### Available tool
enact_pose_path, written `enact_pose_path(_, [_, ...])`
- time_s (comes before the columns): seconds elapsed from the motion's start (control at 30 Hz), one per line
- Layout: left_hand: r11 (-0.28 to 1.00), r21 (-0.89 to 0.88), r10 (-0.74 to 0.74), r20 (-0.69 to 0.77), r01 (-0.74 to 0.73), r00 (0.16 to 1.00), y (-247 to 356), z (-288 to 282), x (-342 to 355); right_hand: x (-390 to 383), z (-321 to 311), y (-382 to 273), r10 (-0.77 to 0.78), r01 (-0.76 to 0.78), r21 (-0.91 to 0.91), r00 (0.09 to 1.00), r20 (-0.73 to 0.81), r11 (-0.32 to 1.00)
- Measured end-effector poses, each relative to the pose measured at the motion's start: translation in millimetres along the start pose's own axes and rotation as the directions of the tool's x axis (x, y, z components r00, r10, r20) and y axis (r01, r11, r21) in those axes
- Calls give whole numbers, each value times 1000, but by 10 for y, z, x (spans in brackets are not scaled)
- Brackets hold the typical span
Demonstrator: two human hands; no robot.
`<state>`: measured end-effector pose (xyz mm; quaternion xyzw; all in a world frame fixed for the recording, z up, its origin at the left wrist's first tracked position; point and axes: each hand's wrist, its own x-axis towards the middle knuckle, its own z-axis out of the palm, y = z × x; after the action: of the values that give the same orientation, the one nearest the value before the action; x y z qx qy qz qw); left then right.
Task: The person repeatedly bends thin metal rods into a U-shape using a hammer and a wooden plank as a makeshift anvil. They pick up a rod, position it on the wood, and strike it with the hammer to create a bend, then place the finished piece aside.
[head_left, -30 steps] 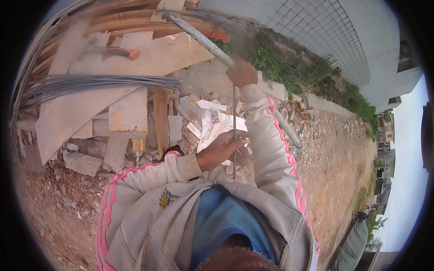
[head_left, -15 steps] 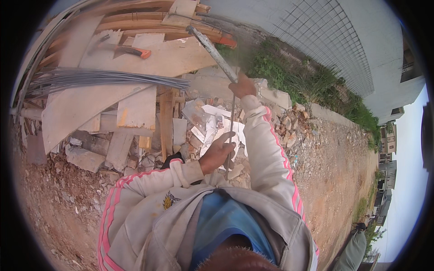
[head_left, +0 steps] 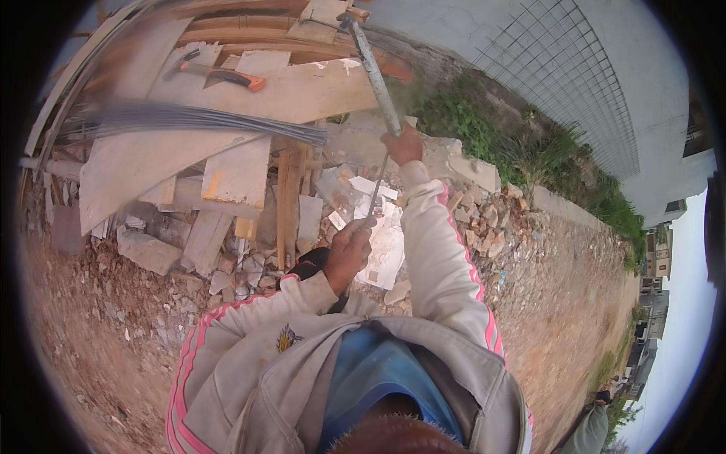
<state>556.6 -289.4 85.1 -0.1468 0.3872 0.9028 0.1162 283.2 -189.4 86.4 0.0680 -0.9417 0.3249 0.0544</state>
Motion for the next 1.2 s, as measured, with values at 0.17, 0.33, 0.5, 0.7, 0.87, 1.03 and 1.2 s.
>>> enact_pose_path(0.17, [1000,19,-7,-75,9,997,-123,80,162,78,-23,105,86,-119,247,986,142,962])
enact_pose_path(0.33, [996,89,-8,-103,17,995,-130,30,160,133,132,392,-5,-34,310,992,124,950])
enact_pose_path(0.5, [997,62,-29,-170,40,985,-219,159,162,184,-47,339,-63,-3,243,963,263,970])
enact_pose_path(0.7, [984,179,29,-196,6,980,-194,257,119,316,-144,390,-131,78,153,919,373,985])
enact_pose_path(0.87, [666,723,349,-85,-184,933,-90,144,245,474,-109,491,-159,151,52,889,429,987])
enact_pose_path(1.03, [319,923,523,17,-214,852,-11,62,298,559,-206,460,-169,139,97,842,513,986])
enact_pose_path(1.2, [144,988,478,-16,-60,878,124,103,275,541,-552,486,-145,-47,291,786,602,955])
